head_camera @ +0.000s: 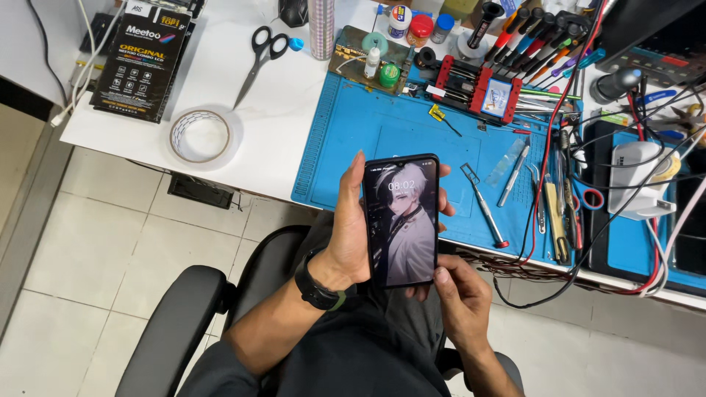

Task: The person removes a protective film from a blue smartphone, then inserts a SIM card into the tray and powers on the device. They interact with the touchscreen to unlock the phone and navigate the interface, then place the phone on the desk and apply a substance from a small bottle to the device's edge.

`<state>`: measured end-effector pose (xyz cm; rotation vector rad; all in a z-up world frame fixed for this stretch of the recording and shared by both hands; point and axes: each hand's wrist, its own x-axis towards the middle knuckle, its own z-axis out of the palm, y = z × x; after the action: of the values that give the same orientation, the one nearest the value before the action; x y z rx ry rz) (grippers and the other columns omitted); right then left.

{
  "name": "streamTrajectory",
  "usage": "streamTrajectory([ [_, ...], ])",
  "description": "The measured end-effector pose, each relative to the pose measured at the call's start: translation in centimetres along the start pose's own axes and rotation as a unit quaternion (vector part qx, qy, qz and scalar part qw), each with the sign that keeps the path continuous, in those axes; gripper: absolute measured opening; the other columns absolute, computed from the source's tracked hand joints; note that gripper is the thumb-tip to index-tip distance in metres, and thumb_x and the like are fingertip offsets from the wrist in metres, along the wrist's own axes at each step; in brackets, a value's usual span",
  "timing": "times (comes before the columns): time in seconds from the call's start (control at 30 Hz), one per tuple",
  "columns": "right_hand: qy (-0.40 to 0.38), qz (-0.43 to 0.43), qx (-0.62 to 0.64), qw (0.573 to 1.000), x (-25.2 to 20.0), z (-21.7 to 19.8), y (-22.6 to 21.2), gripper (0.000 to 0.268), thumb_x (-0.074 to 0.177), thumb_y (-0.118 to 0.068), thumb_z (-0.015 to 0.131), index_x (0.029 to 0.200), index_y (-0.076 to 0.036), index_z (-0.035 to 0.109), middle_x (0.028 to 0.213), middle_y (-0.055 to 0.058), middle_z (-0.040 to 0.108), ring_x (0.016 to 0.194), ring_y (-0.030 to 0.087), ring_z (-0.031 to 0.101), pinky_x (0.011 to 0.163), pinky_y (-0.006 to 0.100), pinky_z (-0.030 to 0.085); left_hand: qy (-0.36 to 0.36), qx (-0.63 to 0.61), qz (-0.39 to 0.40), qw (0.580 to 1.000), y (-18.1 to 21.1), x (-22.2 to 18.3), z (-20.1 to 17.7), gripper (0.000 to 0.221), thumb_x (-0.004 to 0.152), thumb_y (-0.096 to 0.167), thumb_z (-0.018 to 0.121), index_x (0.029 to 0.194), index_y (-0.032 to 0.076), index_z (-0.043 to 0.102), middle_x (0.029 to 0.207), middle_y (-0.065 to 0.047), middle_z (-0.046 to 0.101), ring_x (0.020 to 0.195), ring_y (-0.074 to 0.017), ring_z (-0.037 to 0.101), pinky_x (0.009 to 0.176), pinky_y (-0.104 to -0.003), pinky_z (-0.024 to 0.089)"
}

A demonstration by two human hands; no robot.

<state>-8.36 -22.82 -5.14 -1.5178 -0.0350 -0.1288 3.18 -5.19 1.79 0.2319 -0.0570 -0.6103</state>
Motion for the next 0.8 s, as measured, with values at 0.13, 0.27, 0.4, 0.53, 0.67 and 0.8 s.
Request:
streamTrajectory([
  [0.13,-0.017,-0.008,0.012,1.0,-0.4,-0.6,1.3,0.032,0.111,-0.024,0.061,0.119,0.007,0.069,0.085,0.017,0.076,0.069,0.026,0.077,0.071,0.034,0.064,-0.002,0.03,-0.013,0.999,-0.1,-0.1,-0.2,0.093,0.107,0.076,0.042,0.145,-0.006,0.064,0.112,-0.019,0.074,0.111,-0.03,0.072,0.095,-0.041,0.059],
  [0.27,0.002,-0.005,0.012,1.0,-0.8,-0.2,1.3,0.031,0.107,-0.019,0.068,0.117,0.01,0.07,0.09,0.021,0.079,0.069,0.032,0.085,0.07,0.036,0.071,0.128,0.256,-0.023,0.958,-0.1,-0.8,1.1,0.097,0.097,0.075,0.041,0.149,-0.004,0.064,0.125,-0.025,0.079,0.092,-0.0365,0.08,0.078,-0.048,0.07],
  [0.4,0.046,0.014,-0.06,0.997,-1.5,-1.2,2.5,0.029,0.105,-0.02,0.07,0.12,0.004,0.076,0.109,0.011,0.081,0.097,0.018,0.078,0.087,0.029,0.064,0.203,0.542,0.185,0.794,-0.8,-1.9,0.7,0.036,0.099,0.041,0.074,0.118,0.012,0.066,0.1,0.003,0.07,0.092,-0.0111,0.066,0.083,-0.028,0.056],
  [0.53,0.015,-0.027,-0.091,0.995,0.5,-0.7,0.7,0.024,0.096,-0.014,0.08,0.115,-0.001,0.071,0.097,0.006,0.073,0.085,0.013,0.069,0.08,0.026,0.056,0.195,0.576,0.215,0.764,-1.4,-4.0,0.0,0.032,0.102,0.035,0.073,0.12,0.009,0.067,0.106,-0.001,0.076,0.096,-0.0138,0.073,0.086,-0.028,0.061],
  [0.67,-0.033,-0.076,-0.101,0.991,2.9,-0.4,-3.3,0.059,0.09,-0.014,0.088,0.141,0.002,0.063,0.125,0.013,0.072,0.104,0.021,0.074,0.099,0.031,0.065,0.201,0.542,0.275,0.768,-3.4,-5.8,-3.1,0.035,0.101,0.035,0.077,0.119,0.008,0.065,0.106,-0.002,0.074,0.096,-0.0139,0.071,0.088,-0.03,0.058],
  [0.8,-0.048,-0.115,-0.12,0.985,3.7,1.1,-6.0,0.046,0.088,-0.015,0.087,0.125,0.004,0.069,0.115,0.016,0.078,0.105,0.026,0.077,0.091,0.031,0.065,0.081,0.254,0.351,0.897,-2.6,-5.3,-2.9,0.039,0.107,0.025,0.082,0.117,0.006,0.049,0.112,-0.024,0.076,0.099,-0.0374,0.078,0.09,-0.048,0.069],
])
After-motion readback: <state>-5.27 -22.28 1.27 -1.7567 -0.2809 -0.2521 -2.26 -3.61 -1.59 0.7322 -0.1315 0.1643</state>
